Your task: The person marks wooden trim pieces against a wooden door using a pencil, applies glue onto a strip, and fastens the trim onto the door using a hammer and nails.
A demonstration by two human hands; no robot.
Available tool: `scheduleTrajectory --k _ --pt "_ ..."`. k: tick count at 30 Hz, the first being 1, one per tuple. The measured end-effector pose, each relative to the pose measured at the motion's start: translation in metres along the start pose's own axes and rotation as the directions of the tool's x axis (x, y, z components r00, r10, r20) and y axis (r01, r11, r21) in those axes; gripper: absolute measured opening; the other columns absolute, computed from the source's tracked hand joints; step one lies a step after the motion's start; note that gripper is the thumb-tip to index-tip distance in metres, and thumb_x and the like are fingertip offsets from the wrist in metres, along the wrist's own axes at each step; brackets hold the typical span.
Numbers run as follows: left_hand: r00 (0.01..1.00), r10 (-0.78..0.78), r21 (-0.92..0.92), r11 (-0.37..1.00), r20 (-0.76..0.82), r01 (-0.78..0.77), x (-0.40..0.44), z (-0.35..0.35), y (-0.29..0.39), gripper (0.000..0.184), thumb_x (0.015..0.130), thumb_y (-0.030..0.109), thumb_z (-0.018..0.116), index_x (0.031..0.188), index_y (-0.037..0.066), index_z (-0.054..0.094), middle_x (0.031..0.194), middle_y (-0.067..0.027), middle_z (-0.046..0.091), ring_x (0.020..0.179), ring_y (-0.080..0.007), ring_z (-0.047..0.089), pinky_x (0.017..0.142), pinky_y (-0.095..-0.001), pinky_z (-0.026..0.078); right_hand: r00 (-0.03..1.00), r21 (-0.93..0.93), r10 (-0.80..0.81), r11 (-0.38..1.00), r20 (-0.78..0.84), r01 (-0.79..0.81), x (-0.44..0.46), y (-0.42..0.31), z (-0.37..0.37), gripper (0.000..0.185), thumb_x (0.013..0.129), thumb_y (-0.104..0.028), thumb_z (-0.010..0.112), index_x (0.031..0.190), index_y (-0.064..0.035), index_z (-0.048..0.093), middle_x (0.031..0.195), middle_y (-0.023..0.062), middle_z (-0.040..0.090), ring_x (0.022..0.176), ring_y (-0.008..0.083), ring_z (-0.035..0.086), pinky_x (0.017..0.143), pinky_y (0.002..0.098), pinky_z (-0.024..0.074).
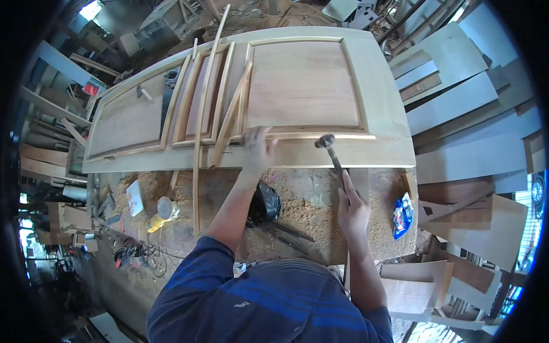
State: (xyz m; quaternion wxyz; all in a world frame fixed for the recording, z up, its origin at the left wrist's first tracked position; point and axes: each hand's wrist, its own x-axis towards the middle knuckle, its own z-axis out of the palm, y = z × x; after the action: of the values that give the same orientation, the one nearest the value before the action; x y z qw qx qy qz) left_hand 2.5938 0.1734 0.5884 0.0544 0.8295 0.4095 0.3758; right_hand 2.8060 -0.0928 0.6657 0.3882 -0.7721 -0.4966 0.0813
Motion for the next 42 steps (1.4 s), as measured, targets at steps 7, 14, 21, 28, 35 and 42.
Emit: scheduleTrajectory --k 7,14,21,28,35,42 --pt "0.951 -0.309 0.371 0.885 0.014 0.282 -0.059 -0.093 -0.084 0.029 0.095 0.023 0.074 0.120 0.009 0.070 0.116 -0.0148 0.071 0.118 -0.0394 0.063 0.106 -0.0558 0.044 0.994 0.180 0.101 0.978 0.042 -0.107 -0.062 0.023 0.007 0.051 0.103 -0.009 0.070 0.154 -0.0106 0.063 0.110 0.0212 0.080 0.084 0.0314 0.079 0.077 0.0389 0.0598" --pt "0.929 -0.360 0.404 0.865 0.086 0.297 -0.047 -0.091 -0.064 0.018 0.093 0.029 0.079 0.102 0.013 0.080 0.114 -0.0076 0.076 0.117 -0.0328 0.063 0.104 -0.0517 0.044 0.937 0.298 0.242 0.902 0.254 -0.314 -0.062 0.016 0.037 0.050 0.105 -0.013 0.072 0.153 -0.0074 0.062 0.120 0.0213 0.080 0.101 0.0241 0.081 0.086 0.0365 0.0604" --pt "0.878 -0.468 0.505 0.783 0.096 0.362 -0.032 -0.068 -0.082 0.016 0.087 0.027 0.082 0.094 0.013 0.081 0.109 -0.0110 0.078 0.107 -0.0341 0.073 0.101 -0.0553 0.052 0.970 0.272 0.182 0.937 0.159 -0.220 -0.049 -0.006 0.054 0.049 0.103 -0.015 0.073 0.151 -0.0073 0.064 0.116 0.0244 0.079 0.099 0.0293 0.082 0.085 0.0377 0.0607" --pt "0.868 -0.387 0.618 0.776 0.311 0.124 -0.026 -0.066 -0.098 0.024 0.085 0.031 0.083 0.097 0.010 0.078 0.107 -0.0116 0.077 0.107 -0.0337 0.074 0.099 -0.0466 0.058 0.964 0.157 0.237 0.954 0.122 -0.255 -0.039 -0.030 0.062 0.047 0.102 -0.015 0.074 0.148 -0.0082 0.066 0.116 0.0247 0.079 0.101 0.0354 0.081 0.086 0.0410 0.0617" --pt "0.793 -0.243 0.326 0.943 0.559 0.060 -0.019 -0.078 -0.126 0.023 0.096 0.023 0.074 0.103 0.002 0.070 0.098 -0.0182 0.075 0.093 -0.0386 0.077 0.088 -0.0487 0.061 0.974 -0.073 0.216 0.975 0.067 -0.211 -0.029 -0.035 0.085 0.045 0.100 -0.018 0.075 0.144 -0.0143 0.068 0.098 0.0211 0.078 0.086 0.0400 0.078 0.075 0.0483 0.0603" --pt "0.760 -0.255 0.374 0.927 0.598 0.016 -0.003 -0.091 -0.107 0.033 0.088 0.026 0.075 0.103 -0.003 0.067 0.096 -0.0235 0.072 0.094 -0.0410 0.074 0.089 -0.0510 0.059 0.983 -0.096 0.150 0.986 0.106 -0.140 -0.017 -0.039 0.097 0.042 0.101 -0.017 0.074 0.141 -0.0095 0.068 0.103 0.0216 0.078 0.089 0.0381 0.079 0.079 0.0456 0.0609"
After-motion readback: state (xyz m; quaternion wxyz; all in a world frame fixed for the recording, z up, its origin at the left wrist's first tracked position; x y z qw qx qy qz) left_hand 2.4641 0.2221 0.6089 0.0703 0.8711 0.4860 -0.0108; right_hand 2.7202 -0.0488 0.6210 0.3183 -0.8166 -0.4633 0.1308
